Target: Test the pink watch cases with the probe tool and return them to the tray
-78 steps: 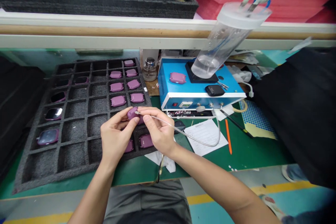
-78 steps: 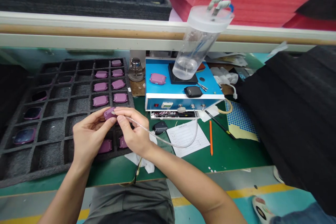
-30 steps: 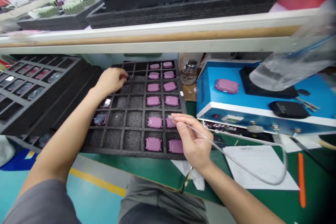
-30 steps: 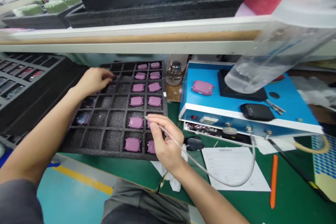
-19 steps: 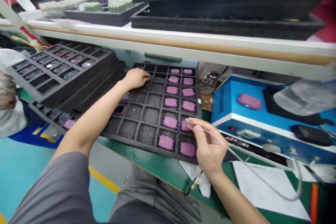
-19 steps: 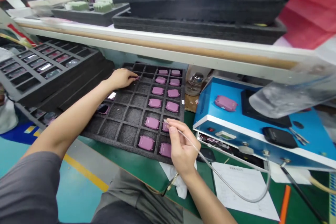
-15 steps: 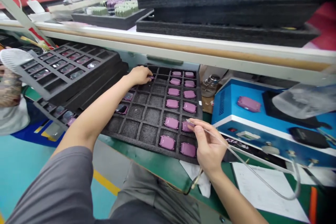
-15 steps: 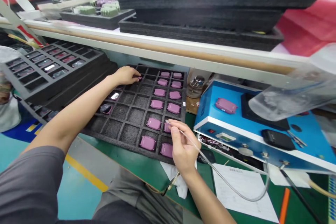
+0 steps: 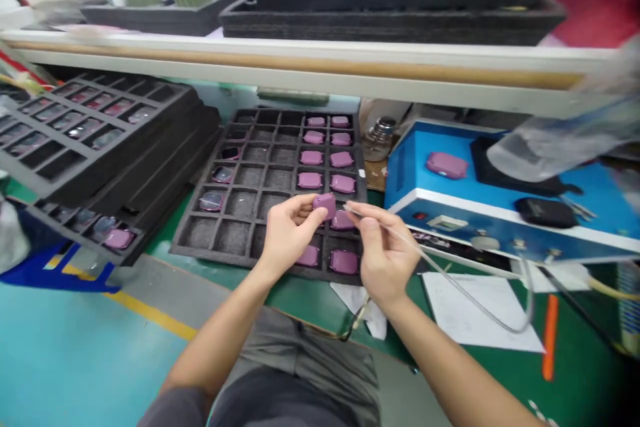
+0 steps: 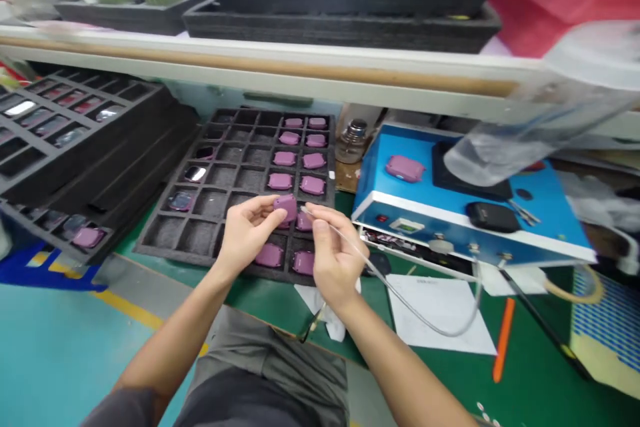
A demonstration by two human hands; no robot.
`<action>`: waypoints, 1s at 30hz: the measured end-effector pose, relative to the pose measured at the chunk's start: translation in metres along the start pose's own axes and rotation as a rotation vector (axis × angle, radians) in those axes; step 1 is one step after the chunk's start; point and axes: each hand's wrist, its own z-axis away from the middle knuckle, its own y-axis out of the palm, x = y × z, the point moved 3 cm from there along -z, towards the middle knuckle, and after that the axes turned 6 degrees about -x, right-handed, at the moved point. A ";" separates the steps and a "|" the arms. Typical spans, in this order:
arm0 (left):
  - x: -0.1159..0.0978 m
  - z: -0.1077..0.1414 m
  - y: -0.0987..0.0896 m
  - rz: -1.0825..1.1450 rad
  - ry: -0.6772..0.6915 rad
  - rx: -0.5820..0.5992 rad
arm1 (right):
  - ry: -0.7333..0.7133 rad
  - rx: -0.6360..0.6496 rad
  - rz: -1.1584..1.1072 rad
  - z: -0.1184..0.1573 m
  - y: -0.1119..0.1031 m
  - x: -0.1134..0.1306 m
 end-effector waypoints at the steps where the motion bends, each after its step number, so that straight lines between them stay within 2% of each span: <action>1: 0.004 0.003 0.005 0.029 -0.019 -0.018 | -0.003 0.013 -0.001 -0.001 0.000 -0.002; 3: 0.007 0.003 0.012 0.038 -0.015 -0.045 | -0.014 0.032 -0.010 -0.002 0.001 -0.004; 6: 0.007 0.001 0.017 0.042 0.011 -0.020 | -0.026 0.067 -0.014 -0.004 0.002 -0.003; 30: 0.009 0.004 0.018 0.022 0.037 0.000 | -0.026 0.090 0.050 -0.006 0.002 -0.003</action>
